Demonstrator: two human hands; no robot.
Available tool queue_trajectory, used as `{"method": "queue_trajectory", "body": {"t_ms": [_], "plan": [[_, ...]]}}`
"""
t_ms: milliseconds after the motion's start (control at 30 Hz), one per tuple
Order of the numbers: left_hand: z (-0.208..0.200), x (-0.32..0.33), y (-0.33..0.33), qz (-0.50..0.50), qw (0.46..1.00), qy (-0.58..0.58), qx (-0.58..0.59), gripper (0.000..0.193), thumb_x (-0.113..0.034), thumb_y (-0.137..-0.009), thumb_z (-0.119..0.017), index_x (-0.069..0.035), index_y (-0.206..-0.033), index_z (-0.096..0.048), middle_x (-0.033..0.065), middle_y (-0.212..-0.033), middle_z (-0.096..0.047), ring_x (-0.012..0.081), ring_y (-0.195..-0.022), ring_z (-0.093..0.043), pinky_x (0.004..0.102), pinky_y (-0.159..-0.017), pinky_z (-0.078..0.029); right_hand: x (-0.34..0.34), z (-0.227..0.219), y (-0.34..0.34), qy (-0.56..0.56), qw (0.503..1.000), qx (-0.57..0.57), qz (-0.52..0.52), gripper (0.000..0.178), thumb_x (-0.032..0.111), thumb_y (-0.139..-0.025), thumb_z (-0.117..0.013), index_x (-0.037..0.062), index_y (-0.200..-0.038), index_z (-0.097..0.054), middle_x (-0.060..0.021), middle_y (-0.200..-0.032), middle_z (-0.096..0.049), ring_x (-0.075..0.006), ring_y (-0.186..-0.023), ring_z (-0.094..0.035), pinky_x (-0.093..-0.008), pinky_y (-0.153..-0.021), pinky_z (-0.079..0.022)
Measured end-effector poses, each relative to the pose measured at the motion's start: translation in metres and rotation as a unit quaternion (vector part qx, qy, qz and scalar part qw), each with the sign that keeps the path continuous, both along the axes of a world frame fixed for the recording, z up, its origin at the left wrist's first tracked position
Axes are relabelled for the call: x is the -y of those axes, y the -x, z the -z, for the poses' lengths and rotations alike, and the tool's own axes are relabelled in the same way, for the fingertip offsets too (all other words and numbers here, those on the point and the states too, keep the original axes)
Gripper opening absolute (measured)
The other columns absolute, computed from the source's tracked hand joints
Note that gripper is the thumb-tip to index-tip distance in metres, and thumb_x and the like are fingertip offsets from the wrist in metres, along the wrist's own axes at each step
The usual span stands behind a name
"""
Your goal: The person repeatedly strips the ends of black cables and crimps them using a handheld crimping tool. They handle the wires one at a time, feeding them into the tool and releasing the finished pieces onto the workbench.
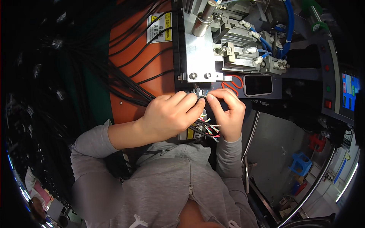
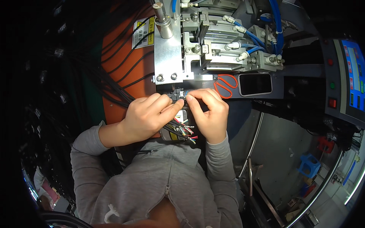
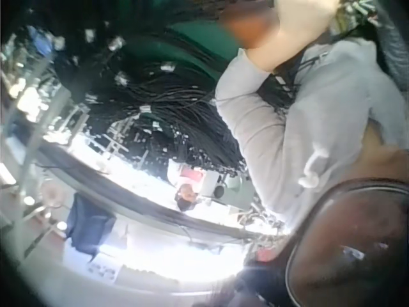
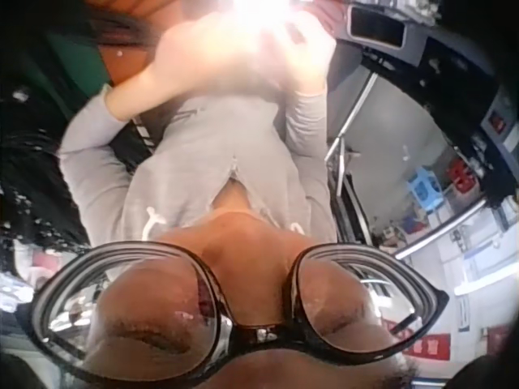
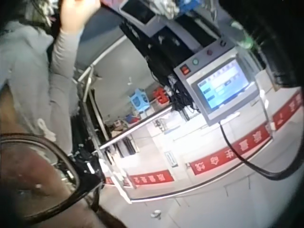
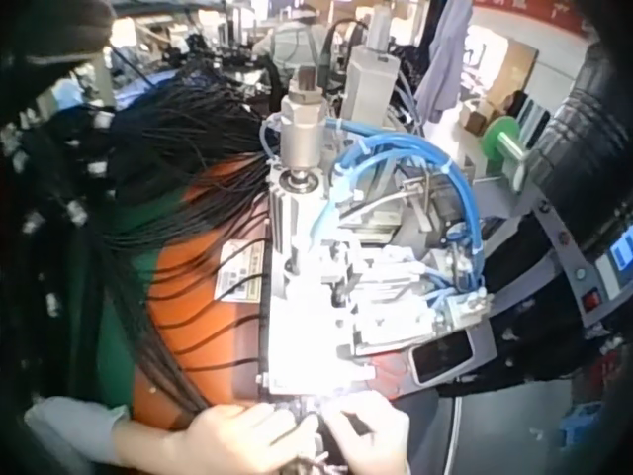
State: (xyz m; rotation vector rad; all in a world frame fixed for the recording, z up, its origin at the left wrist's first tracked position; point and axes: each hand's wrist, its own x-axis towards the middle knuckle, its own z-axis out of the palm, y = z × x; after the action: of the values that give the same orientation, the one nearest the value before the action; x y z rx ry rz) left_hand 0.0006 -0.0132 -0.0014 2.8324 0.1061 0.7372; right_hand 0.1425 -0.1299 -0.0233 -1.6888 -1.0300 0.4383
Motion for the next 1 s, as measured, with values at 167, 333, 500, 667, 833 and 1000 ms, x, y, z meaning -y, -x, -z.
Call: {"method": "queue_trajectory", "body": {"t_ms": [167,333,500,667,833,1000], "plan": [[-0.006,0.005,-0.001,-0.053,0.997,-0.017,-0.053,0.032,-0.007,-0.071,-0.063,-0.007,-0.103,-0.068,-0.0003,-0.069,-0.041,0.0103,-0.057,-0.048,0.0226,-0.044,-0.038,-0.012,-0.002,0.011,0.023,0.993,0.107,0.033,0.01,0.001,-0.077,-0.065,0.0011,-0.07,-0.057,-0.0088,-0.066,-0.054,-0.0245,-0.062,-0.05,-0.0365,-0.055,-0.041],[-0.009,0.007,0.0,-0.067,0.995,-0.013,-0.075,0.033,-0.006,-0.071,-0.063,-0.007,-0.104,-0.068,0.0003,-0.069,-0.041,0.0103,-0.058,-0.049,0.0227,-0.044,-0.039,-0.012,0.008,0.013,-0.026,0.989,0.139,0.049,0.007,0.001,-0.076,-0.065,0.0016,-0.072,-0.059,-0.0087,-0.068,-0.056,-0.0237,-0.063,-0.051,-0.0334,-0.057,-0.042],[0.002,0.001,0.0,-0.054,0.998,-0.02,-0.031,0.031,-0.007,-0.071,-0.064,-0.007,-0.101,-0.069,-0.0002,-0.071,-0.047,0.0104,-0.058,-0.051,0.023,-0.045,-0.04,-0.011,0.023,0.015,0.001,0.987,-0.148,0.067,0.004,-0.001,-0.078,-0.059,0.0002,-0.075,-0.056,-0.0016,-0.068,-0.054,-0.0101,-0.064,-0.048,-0.0248,-0.057,-0.039],[0.001,-0.006,-0.002,-0.034,0.999,0.016,-0.012,0.026,-0.009,-0.069,-0.065,-0.006,-0.095,-0.068,-0.0002,-0.078,-0.056,0.0113,-0.061,-0.056,0.0245,-0.048,-0.042,-0.008,0.032,0.006,-0.009,0.916,-0.401,0.006,0.007,0.002,-0.084,-0.054,0.0005,-0.077,-0.054,0.002,-0.069,-0.052,-0.0038,-0.063,-0.043,-0.0198,-0.057,-0.035],[-0.007,-0.005,0.001,-0.064,0.997,0.013,-0.042,0.021,-0.008,-0.071,-0.066,-0.005,-0.092,-0.067,0.0001,-0.075,-0.054,0.0124,-0.061,-0.058,0.0254,-0.05,-0.043,-0.014,0.029,0.017,-0.006,0.988,-0.138,0.076,0.01,0.007,-0.084,-0.064,0.0008,-0.083,-0.056,-0.0003,-0.074,-0.055,-0.0064,-0.067,-0.047,-0.0216,-0.062,-0.04],[-0.015,0.002,0.009,-0.088,0.992,-0.017,-0.094,0.017,-0.005,-0.072,-0.066,-0.001,-0.089,-0.066,0.0019,-0.072,-0.05,0.0123,-0.06,-0.058,0.0242,-0.05,-0.044,-0.008,0.018,0.009,-0.128,0.982,-0.126,0.063,0.013,-0.006,-0.076,-0.068,-0.0001,-0.086,-0.061,-0.0046,-0.078,-0.059,-0.0128,-0.075,-0.057,-0.0235,-0.068,-0.044]]}}
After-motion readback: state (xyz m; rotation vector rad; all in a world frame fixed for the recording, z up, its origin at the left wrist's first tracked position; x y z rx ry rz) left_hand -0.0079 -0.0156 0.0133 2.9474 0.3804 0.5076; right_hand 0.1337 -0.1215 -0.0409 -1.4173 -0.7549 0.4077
